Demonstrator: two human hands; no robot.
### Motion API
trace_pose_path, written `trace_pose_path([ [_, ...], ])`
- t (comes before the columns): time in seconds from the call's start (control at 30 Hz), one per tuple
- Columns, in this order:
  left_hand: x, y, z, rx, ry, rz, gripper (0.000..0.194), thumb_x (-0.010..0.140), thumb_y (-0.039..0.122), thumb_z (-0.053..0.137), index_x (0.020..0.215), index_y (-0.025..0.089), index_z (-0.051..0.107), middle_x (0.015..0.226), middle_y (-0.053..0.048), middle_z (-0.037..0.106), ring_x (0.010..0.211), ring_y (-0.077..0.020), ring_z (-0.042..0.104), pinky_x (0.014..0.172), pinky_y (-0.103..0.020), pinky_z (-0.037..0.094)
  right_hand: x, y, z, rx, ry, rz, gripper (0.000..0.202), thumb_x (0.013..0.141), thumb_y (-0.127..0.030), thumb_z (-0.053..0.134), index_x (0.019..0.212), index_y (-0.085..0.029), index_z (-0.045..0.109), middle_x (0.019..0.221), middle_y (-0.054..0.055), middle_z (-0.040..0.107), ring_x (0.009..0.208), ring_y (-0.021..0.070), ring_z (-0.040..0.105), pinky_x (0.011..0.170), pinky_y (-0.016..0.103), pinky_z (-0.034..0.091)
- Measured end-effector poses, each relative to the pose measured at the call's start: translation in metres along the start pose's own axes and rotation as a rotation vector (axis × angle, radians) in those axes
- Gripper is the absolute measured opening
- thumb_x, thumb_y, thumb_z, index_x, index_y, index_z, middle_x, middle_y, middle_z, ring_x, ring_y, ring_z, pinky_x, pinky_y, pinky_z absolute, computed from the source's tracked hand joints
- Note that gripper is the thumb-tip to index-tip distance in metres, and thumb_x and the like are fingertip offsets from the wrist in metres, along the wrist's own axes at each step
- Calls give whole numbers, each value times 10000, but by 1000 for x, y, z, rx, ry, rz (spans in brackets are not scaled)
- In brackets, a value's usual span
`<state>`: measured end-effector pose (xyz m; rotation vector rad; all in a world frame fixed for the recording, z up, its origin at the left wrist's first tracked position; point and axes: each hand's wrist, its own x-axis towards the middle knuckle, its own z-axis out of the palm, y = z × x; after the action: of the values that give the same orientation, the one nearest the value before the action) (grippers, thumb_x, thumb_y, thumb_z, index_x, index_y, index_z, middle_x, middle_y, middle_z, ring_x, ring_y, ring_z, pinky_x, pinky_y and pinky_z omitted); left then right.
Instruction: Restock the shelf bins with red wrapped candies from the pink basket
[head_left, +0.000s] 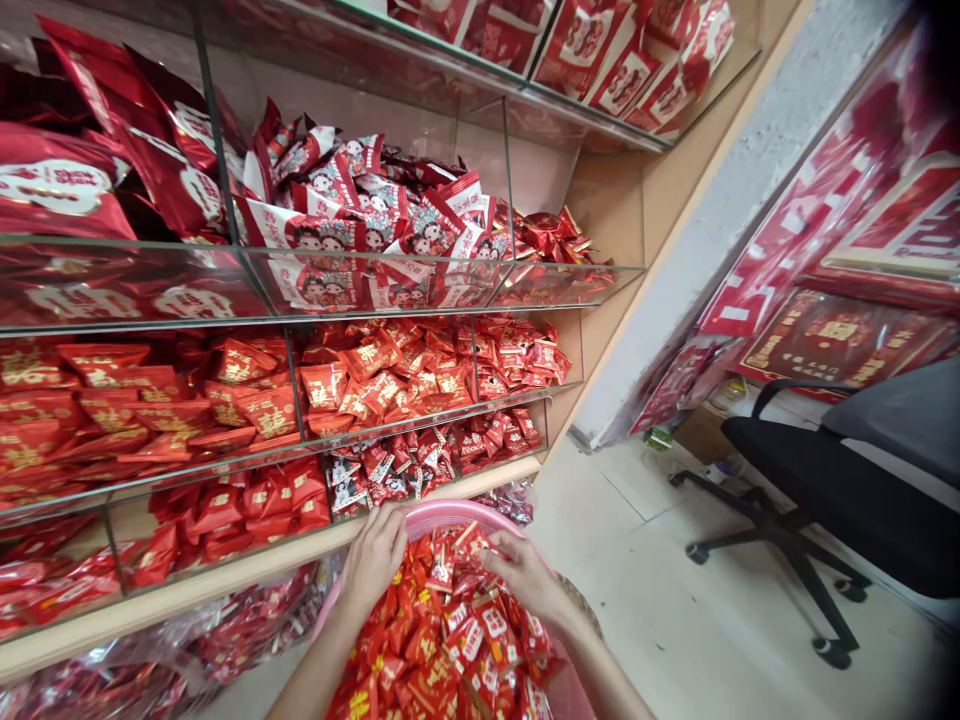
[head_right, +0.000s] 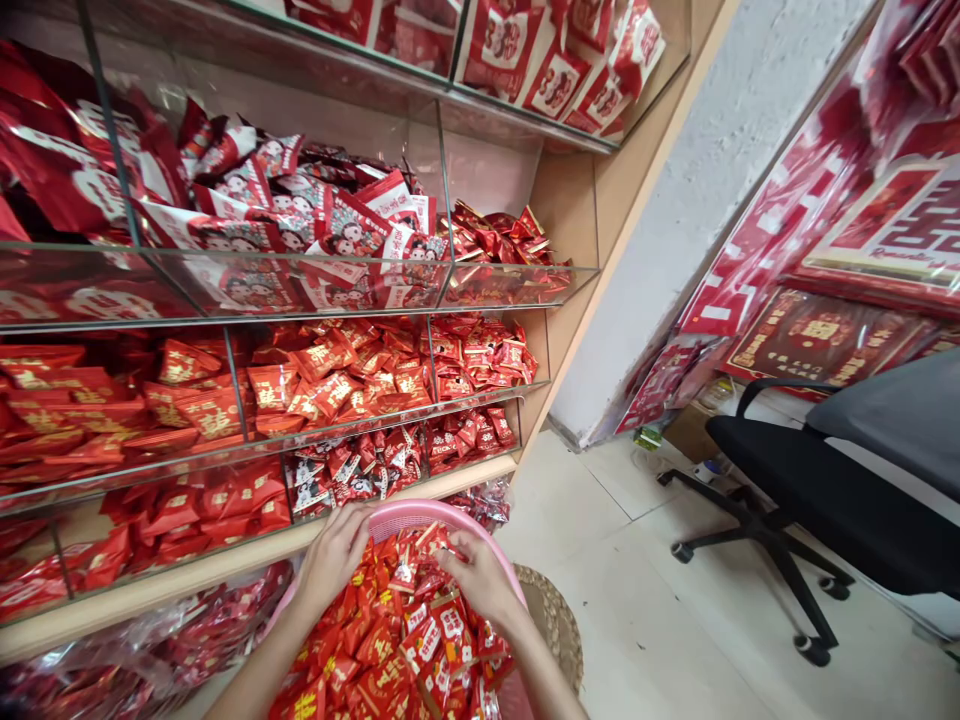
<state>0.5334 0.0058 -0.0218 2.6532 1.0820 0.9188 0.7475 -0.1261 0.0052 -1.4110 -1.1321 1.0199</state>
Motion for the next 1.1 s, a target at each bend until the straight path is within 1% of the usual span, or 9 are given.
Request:
trace_pose_path([
  [0.07,0,0,0,-5,-8,0,274,920,201,340,1084,218,559,1073,-57,590,1003,-205,539,921,-392,444,3,2,10,-36,-7,-17,267,780,-431,564,691,-188,502,707,-25,516,690,135,474,675,277,380],
  [0.13,0,-1,0,-6,-10,2,275,918,199,340,1083,222,559,1073,-54,590,1006,-205,540,917,-386,447,6,6,19,-66,34,-34,252,771,-420,554,684,-192,488,703,-23,514,685,140,474,665,277,377],
  [0.3,0,-2,1,5,-20,-13,263,915,200,346,1063,215,563,1070,-56,588,1008,-209,537,900,-381,452,12,27,39,-136,152,-18,220,698,-318,554,656,-230,356,565,-71,384,539,118,381,544,257,330],
  [0.43,0,-1,1,-2,5,0,278,913,191,349,1086,225,563,1065,-48,596,994,-199,542,887,-370,459,9,38,50,-297,217,-31,167,694,-292,539,674,-228,387,614,-41,464,600,145,445,583,268,342],
  [0.53,1,0,-1,0,14,9,279,915,197,349,1085,228,568,1060,-48,600,996,-199,544,896,-376,456,5,39,54,-418,257,-29,150,715,-298,533,669,-223,412,662,-15,517,652,162,481,622,279,344],
  [0.7,1,0,-2,2,10,9,287,917,202,344,1099,229,565,1063,-50,601,997,-204,549,899,-384,457,1,36,58,-462,276,32,93,725,-287,537,698,-213,486,636,-7,539,621,166,498,573,271,323],
  [0.87,1,1,-2,-1,26,6,282,909,205,361,1086,236,579,1054,-43,610,985,-201,564,886,-369,467,0,35,59,-518,291,28,62,735,-256,529,732,-195,538,594,-10,504,566,155,471,528,264,298],
  [0.97,1,1,-2,-1,14,2,287,909,195,355,1086,228,577,1061,-45,607,992,-200,558,893,-371,462,2,39,60,-498,307,-8,62,733,-257,542,729,-195,548,595,-13,495,572,150,478,528,253,316],
  [1.1,1,1,-2,1,16,3,282,911,206,355,1079,227,580,1057,-47,608,988,-201,556,898,-376,460,5,44,62,-431,346,-34,152,749,-322,559,832,-198,582,615,-9,514,598,157,501,536,246,354],
])
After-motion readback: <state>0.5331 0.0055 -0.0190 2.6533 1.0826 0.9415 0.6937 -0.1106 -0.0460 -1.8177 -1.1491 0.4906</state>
